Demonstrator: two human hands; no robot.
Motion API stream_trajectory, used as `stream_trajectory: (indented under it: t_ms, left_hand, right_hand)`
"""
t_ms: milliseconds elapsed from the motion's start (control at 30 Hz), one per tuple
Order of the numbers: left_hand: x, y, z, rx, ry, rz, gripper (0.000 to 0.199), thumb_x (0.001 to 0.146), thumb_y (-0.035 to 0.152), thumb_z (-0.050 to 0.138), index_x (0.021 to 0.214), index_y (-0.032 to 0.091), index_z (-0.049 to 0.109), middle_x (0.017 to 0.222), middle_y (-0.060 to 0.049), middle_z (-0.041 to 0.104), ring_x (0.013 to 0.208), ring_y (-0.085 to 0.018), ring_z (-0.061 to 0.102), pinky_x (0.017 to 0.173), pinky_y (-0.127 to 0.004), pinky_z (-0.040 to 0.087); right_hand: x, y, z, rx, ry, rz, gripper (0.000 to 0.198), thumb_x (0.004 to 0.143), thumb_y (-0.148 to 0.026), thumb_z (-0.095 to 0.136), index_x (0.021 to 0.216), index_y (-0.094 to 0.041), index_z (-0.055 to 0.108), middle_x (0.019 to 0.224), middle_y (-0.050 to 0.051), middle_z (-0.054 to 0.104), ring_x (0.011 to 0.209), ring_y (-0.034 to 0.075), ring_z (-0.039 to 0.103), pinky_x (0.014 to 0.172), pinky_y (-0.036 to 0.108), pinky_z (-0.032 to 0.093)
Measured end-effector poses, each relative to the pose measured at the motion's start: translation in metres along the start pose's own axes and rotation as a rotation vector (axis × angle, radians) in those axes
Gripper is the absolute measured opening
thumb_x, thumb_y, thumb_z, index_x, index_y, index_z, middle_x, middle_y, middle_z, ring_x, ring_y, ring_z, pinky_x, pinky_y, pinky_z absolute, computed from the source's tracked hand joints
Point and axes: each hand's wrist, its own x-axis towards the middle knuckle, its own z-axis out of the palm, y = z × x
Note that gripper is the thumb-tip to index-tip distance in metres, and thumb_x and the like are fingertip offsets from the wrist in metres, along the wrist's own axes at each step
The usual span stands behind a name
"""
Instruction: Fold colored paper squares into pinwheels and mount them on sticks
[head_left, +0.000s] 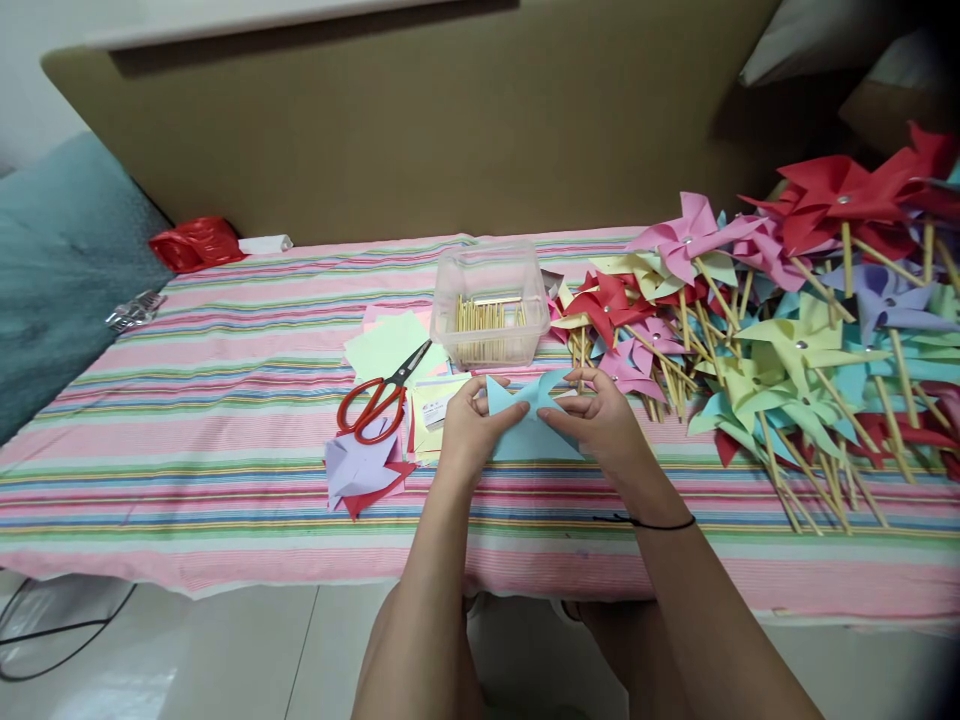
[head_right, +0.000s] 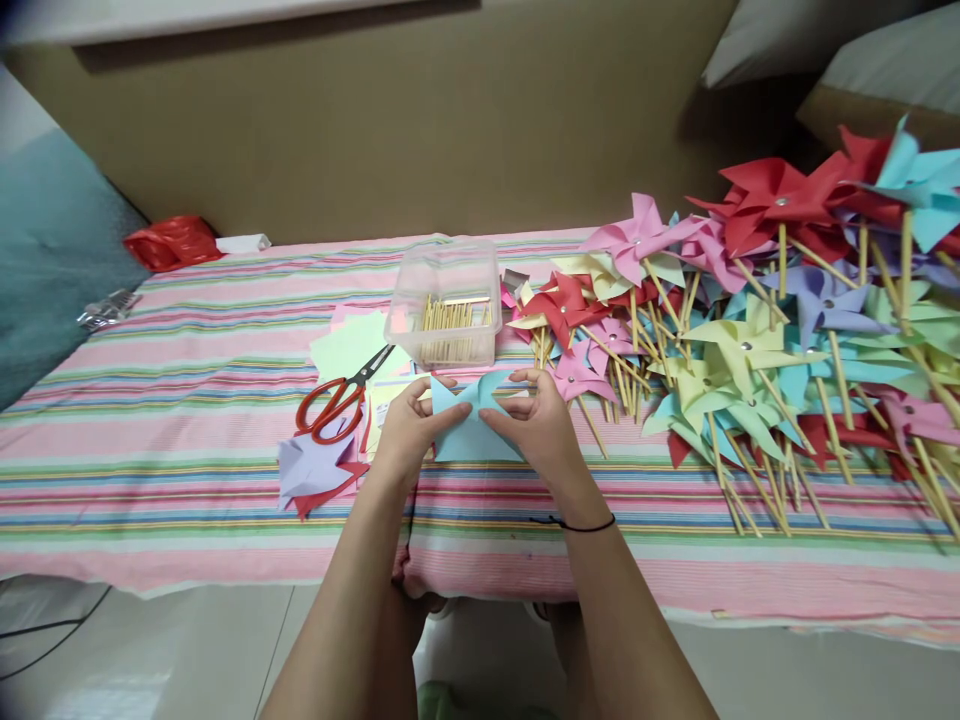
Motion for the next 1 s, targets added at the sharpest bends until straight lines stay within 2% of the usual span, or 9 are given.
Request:
stream_trajectory:
  t_ms: [200,367,700,1000]
  left_hand:
    - [-0.0001,0.0000,-0.0008,0.047,-0.019,-0.001,0.044,0.058,0.030,0.081,0.092,0.019,0.055,0.054,0.007,0.061,0.038,-0.006,0.046,0.046,-0.020,0.041]
    - [0.0007,-0.0009,-0.0012,0.028,-0.009,0.010,0.046,0.055,0.031,0.081,0.090,0.018,0.055,0.057,0.005,0.063,0.042,-0.008,0.051,0.046,-0.020,0.041]
    - [0.0025,-0.0039,-0.0011,0.020,0.000,0.010,0.050,0.056,0.030,0.081,0.097,0.018,0.056,0.062,0.001,0.067,0.049,-0.010,0.056,0.051,-0.022,0.045]
    - [0.0036,-0.0068,-0.0009,0.039,-0.028,0.032,0.045,0.057,0.030,0.081,0.092,0.018,0.056,0.066,0.000,0.069,0.053,-0.014,0.061,0.053,-0.025,0.049]
  right_hand:
    - [-0.0002,0.0004,0.0000,0.000,-0.028,0.008,0.054,0.056,-0.031,0.081,0.093,-0.026,0.042,0.057,-0.008,0.063,0.054,0.018,0.064,0.049,0.027,0.048]
    - [-0.0001,0.0004,0.0008,0.028,-0.014,0.012,0.056,0.055,-0.029,0.082,0.094,-0.026,0.042,0.063,-0.004,0.069,0.052,0.016,0.063,0.048,0.024,0.047]
    - [0.0014,0.0035,-0.0001,0.070,-0.021,0.017,0.060,0.054,-0.029,0.083,0.098,-0.026,0.042,0.065,-0.003,0.070,0.058,0.021,0.067,0.055,0.032,0.053]
    - [0.0030,0.0060,-0.0003,0.076,0.011,-0.020,0.058,0.054,-0.028,0.082,0.096,-0.026,0.042,0.067,-0.002,0.072,0.059,0.020,0.068,0.056,0.032,0.054]
